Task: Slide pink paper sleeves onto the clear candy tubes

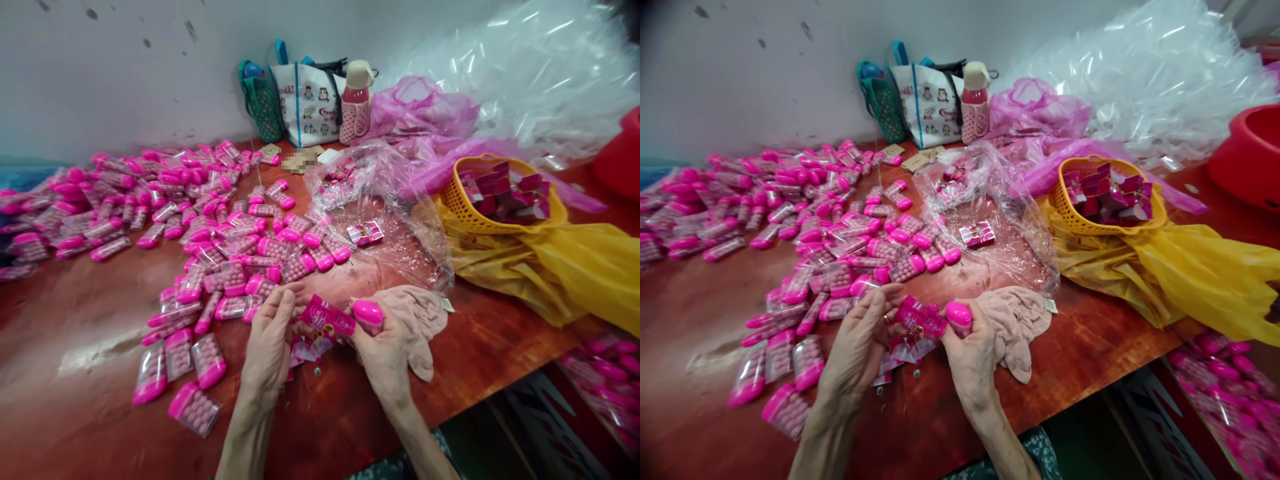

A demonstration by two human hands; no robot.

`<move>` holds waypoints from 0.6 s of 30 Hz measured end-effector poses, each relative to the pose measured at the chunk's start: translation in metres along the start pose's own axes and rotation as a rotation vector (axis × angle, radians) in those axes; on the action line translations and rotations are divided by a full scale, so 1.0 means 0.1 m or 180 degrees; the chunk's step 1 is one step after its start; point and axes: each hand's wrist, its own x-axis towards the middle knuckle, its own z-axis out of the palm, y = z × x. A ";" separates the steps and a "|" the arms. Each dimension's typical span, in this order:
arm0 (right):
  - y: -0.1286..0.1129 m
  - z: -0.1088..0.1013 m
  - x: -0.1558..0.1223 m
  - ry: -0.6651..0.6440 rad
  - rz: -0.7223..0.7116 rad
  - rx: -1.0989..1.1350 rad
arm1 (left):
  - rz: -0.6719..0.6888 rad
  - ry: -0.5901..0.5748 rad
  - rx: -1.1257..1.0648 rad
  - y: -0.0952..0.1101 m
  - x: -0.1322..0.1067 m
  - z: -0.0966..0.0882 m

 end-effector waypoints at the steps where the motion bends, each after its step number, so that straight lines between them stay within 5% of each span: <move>1: -0.03 0.00 -0.01 -0.0108 0.0020 -0.0003 | -0.0066 -0.0059 0.0129 0.02 0.01 -0.04; 11: -0.13 0.05 -0.01 -0.0678 0.0233 0.0592 | -0.0466 -0.0648 0.0746 0.09 0.01 -0.27; 18: -0.13 0.01 0.00 -0.1239 0.0689 0.1081 | -0.0592 -0.0698 0.0692 0.09 0.02 -0.36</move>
